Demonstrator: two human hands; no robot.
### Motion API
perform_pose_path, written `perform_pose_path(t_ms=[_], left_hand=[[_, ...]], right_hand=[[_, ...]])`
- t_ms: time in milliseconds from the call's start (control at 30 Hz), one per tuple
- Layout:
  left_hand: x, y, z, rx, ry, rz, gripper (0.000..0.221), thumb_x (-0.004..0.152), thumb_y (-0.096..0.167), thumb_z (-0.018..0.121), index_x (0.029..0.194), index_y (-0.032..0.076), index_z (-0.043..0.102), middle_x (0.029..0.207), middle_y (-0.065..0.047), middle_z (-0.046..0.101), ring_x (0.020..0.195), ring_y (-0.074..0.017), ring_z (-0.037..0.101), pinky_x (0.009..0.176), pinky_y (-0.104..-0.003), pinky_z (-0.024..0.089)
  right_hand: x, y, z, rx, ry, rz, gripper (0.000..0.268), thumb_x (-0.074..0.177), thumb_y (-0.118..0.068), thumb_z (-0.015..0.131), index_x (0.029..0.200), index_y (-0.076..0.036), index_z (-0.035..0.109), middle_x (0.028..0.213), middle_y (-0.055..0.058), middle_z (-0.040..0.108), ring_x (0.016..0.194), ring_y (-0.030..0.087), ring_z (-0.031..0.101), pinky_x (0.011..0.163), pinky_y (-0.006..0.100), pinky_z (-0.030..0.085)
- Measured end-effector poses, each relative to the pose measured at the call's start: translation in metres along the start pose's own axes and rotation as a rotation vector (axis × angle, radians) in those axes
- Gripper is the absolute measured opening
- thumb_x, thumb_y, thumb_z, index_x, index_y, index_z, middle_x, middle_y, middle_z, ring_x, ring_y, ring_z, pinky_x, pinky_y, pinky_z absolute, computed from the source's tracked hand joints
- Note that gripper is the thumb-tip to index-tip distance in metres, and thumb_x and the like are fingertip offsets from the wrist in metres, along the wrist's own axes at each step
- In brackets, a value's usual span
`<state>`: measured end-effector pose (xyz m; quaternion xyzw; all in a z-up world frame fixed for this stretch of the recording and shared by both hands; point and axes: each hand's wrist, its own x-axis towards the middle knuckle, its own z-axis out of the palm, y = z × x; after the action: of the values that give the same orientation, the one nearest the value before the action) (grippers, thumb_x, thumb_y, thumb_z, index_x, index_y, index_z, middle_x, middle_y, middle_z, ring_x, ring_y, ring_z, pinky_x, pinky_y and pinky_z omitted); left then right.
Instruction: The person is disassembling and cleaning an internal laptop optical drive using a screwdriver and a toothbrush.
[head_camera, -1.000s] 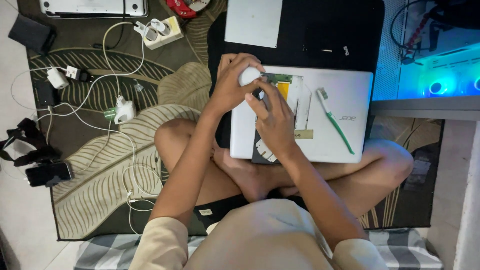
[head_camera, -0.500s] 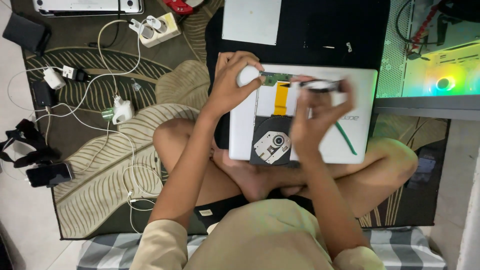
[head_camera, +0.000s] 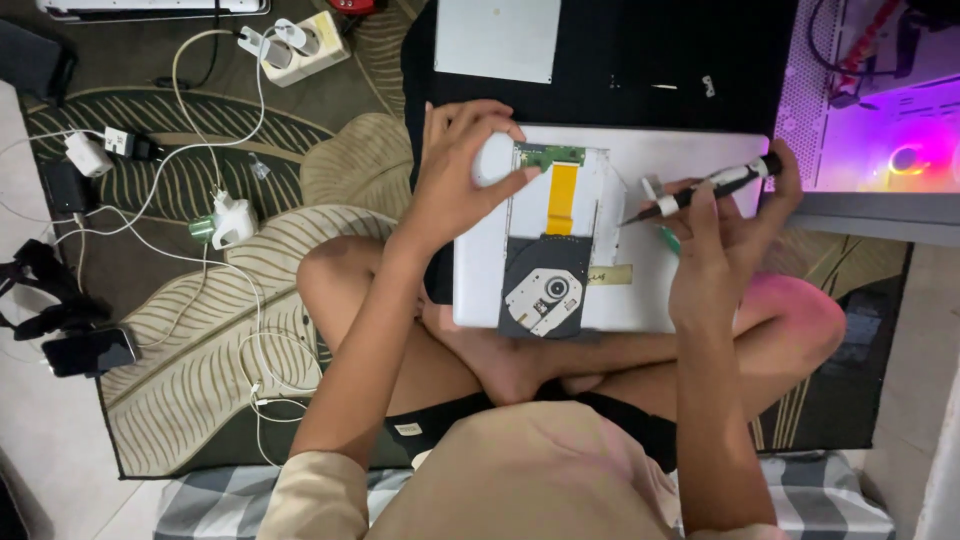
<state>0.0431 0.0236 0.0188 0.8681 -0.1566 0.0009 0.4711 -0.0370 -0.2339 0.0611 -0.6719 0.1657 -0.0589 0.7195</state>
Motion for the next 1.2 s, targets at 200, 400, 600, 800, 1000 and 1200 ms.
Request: perform_pose_path(t_ms=[200,400,600,800,1000,1200], left_hand=[[-0.024,0.007,0.008,0.027,-0.031,-0.122,0.048,0.086,0.028,0.086,0.128,0.016,0.064,0.164,-0.011,0.028,0.157,-0.0375,0.017,0.123,-0.071,0.005],[-0.037,0.011,0.019,0.084,0.059,-0.143,0.052,0.092,0.033,0.08,0.139,0.02,0.063,0.167,-0.009,0.023,0.16,-0.0389,0.019,0.131,-0.065,0.007],[-0.038,0.008,0.021,0.051,0.073,-0.142,0.052,0.092,0.032,0.08,0.139,0.018,0.064,0.166,-0.008,0.027,0.16,-0.0365,0.02,0.131,-0.065,0.013],[-0.036,0.006,0.02,0.025,0.085,-0.166,0.054,0.092,0.03,0.079,0.14,0.012,0.061,0.164,-0.009,0.032,0.159,-0.0353,0.024,0.132,-0.065,0.012],[-0.032,0.009,0.02,0.017,0.109,-0.175,0.042,0.093,0.031,0.078,0.129,0.012,0.066,0.162,-0.009,0.034,0.157,-0.0361,0.026,0.13,-0.068,0.013],[-0.021,0.014,0.016,0.069,0.106,-0.197,0.037,0.089,0.031,0.082,0.119,0.013,0.068,0.154,-0.007,0.04,0.149,-0.037,0.032,0.125,-0.066,0.021]], right_hand=[[-0.015,0.004,-0.003,-0.106,-0.039,-0.059,0.078,0.112,0.008,0.058,0.165,-0.027,0.012,0.134,0.024,0.059,0.116,0.028,0.064,0.099,0.042,0.064],[-0.015,0.006,0.014,-0.078,-0.045,0.007,0.078,0.112,0.007,0.063,0.164,-0.026,0.014,0.129,0.023,0.063,0.108,0.026,0.067,0.097,0.037,0.063],[-0.007,0.004,0.035,0.231,0.043,0.16,0.085,0.106,0.008,0.06,0.167,-0.028,0.013,0.128,0.016,0.062,0.111,0.019,0.066,0.096,0.036,0.066],[-0.012,0.028,0.035,-0.249,-0.141,-0.258,0.093,0.116,0.025,0.058,0.166,-0.036,0.008,0.18,0.018,0.015,0.137,0.047,0.061,0.106,0.05,0.064],[-0.008,0.028,0.049,-0.144,-0.032,-0.071,0.083,0.119,0.008,0.065,0.166,-0.032,0.009,0.156,0.02,0.058,0.128,0.025,0.069,0.104,0.033,0.066],[-0.005,0.026,0.057,-0.076,-0.003,0.048,0.082,0.114,0.0,0.065,0.166,-0.028,0.007,0.13,0.017,0.07,0.111,0.024,0.073,0.104,0.03,0.063]])
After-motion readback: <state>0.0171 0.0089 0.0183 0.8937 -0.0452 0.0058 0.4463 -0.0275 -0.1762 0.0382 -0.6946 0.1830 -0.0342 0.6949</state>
